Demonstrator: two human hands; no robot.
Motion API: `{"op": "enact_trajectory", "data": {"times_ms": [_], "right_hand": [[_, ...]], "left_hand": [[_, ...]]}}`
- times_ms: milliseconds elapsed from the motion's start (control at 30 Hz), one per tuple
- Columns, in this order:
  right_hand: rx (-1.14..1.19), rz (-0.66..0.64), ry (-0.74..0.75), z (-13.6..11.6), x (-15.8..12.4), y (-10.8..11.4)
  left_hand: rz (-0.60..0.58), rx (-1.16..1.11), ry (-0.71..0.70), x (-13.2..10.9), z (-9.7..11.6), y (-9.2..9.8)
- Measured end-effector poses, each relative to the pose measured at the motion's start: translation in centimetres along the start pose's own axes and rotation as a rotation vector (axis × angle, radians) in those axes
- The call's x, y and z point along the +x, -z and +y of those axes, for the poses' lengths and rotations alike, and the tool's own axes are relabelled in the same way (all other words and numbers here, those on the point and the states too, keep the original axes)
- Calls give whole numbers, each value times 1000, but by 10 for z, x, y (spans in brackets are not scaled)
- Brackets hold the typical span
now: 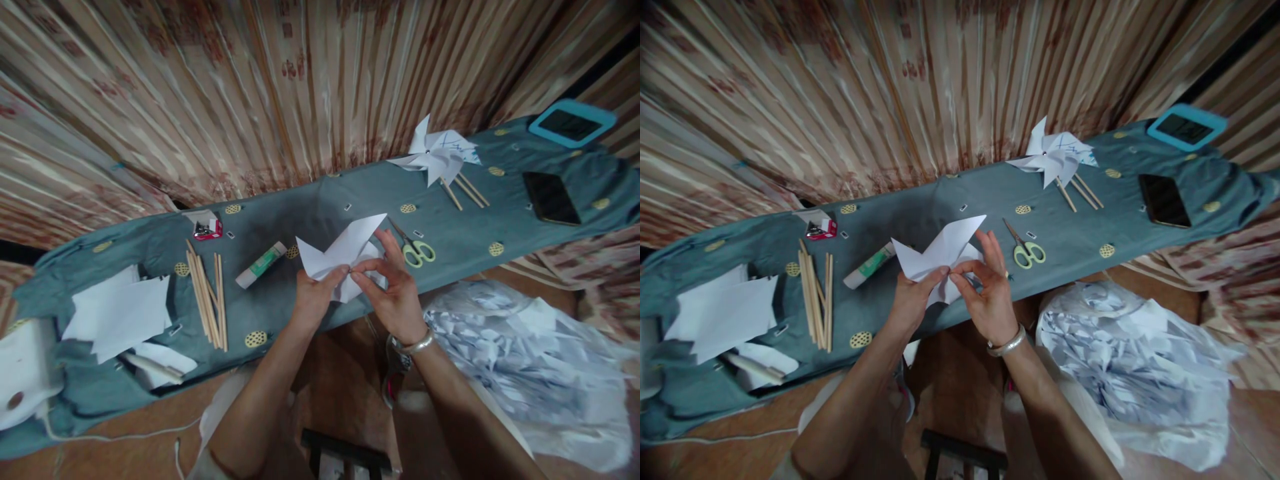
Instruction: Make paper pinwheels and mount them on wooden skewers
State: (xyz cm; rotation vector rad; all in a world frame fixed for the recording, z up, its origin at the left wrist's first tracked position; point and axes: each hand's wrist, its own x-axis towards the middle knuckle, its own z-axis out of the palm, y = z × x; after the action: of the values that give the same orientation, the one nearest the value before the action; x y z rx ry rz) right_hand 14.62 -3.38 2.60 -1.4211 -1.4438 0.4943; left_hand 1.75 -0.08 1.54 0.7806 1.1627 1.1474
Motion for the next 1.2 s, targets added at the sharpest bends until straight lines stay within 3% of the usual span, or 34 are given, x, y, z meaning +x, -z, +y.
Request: {"op": "enact_trajectory", "data": {"times_ms": [1200], "right_hand": [[121,-90,-166,4,0,3]], "left_hand": [[-22,16,-2,-2,0,1]]}}
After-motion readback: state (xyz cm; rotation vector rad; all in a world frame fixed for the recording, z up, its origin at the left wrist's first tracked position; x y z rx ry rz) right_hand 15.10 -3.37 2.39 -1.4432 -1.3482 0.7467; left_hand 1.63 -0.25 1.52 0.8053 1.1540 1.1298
